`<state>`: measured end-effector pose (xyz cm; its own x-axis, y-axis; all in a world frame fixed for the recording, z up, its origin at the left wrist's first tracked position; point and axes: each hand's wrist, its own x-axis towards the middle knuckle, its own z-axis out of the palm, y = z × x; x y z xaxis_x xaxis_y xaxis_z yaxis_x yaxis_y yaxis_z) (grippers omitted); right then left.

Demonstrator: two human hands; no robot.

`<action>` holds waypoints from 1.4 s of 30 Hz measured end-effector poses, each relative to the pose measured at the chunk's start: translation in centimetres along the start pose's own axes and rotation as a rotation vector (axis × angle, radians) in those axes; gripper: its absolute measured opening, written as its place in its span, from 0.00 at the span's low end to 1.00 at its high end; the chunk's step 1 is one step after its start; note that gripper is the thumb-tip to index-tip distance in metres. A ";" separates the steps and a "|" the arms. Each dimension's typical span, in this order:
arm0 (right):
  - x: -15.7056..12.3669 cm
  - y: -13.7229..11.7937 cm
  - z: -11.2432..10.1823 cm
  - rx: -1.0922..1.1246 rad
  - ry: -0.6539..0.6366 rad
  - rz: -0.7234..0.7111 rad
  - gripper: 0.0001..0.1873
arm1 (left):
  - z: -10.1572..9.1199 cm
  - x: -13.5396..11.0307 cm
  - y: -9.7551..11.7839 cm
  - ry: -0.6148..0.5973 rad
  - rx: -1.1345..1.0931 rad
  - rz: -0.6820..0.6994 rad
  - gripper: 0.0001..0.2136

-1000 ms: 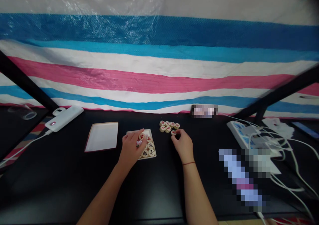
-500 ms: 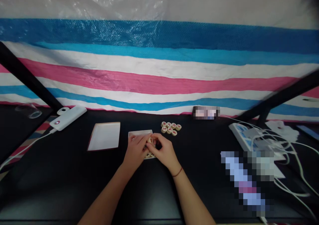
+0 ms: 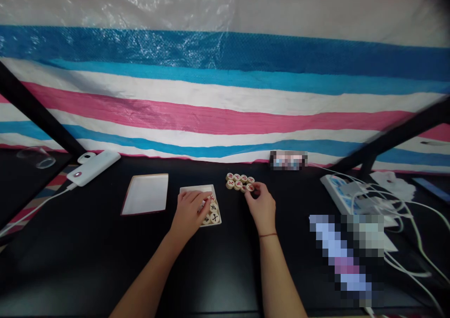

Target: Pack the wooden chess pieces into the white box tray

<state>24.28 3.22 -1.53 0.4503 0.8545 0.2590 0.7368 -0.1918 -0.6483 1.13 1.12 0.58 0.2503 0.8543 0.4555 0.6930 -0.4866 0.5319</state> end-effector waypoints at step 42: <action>-0.1 0.3 1.1 -0.054 -0.040 -0.104 0.06 | 0.0 0.2 -0.1 -0.063 -0.005 -0.039 0.09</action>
<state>23.86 3.61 -2.51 0.3503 0.8894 0.2937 0.8053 -0.1258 -0.5794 1.08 1.32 0.58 0.2649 0.8826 0.3885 0.6997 -0.4531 0.5523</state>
